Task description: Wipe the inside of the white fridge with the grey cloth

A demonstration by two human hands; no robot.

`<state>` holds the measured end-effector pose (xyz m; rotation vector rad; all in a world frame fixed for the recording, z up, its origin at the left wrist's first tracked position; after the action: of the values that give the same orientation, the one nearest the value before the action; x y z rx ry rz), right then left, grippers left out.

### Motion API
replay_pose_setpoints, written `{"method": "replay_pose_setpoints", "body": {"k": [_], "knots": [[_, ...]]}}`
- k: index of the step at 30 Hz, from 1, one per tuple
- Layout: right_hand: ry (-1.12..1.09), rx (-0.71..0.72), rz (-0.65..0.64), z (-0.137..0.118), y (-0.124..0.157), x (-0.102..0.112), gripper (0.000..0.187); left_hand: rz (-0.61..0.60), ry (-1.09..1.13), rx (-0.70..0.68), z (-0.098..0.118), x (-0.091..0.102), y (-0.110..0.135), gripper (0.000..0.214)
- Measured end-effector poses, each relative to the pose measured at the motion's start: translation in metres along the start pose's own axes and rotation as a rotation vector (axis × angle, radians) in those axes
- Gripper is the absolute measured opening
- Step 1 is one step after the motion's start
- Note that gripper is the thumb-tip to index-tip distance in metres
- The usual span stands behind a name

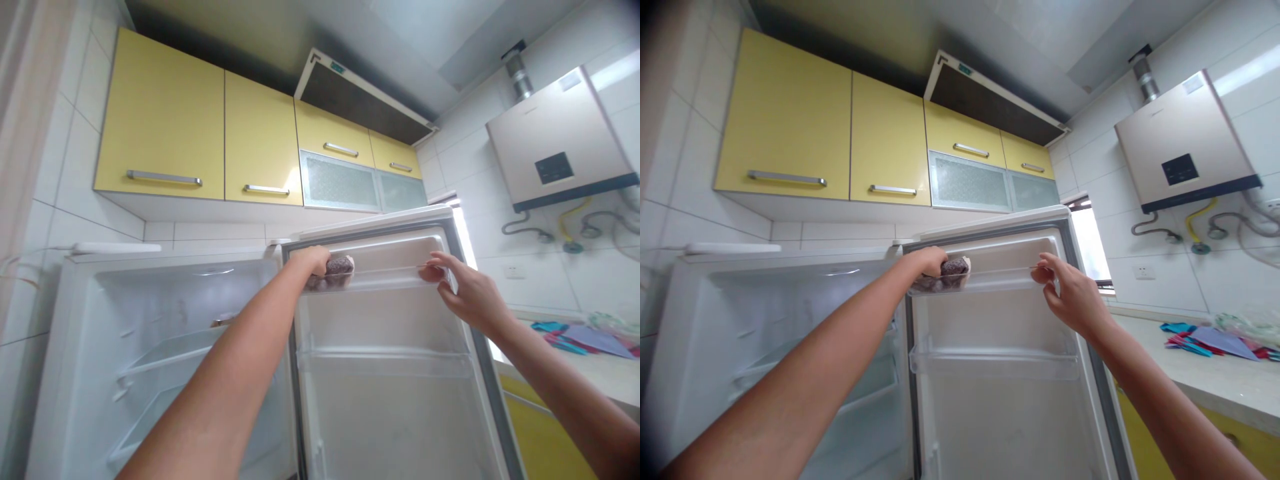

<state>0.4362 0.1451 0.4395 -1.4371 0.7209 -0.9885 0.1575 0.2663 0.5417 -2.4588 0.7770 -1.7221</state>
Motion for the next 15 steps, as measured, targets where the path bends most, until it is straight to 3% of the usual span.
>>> {"method": "replay_pose_setpoints", "body": {"k": [8,15], "knots": [[-0.016,-0.031,-0.017,0.003,0.0,-0.001,0.056,0.279,-0.06,0.023,0.017,0.013,0.015,0.035],[-0.057,-0.052,0.002,0.002,0.003,0.0,0.056,0.397,-0.023,-0.041,0.087,0.038,-0.003,0.032]]}}
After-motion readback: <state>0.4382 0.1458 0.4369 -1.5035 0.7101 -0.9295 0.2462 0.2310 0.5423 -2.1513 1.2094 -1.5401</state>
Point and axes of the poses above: each hand's wrist, its own y-axis away from the middle knuckle, its own x-axis out of the back of the hand, z = x × y, the point moved 9 cm from there along -y, towards the middle knuckle, and after that the axes turned 3 degrees about -z, right-handed, at the moved point
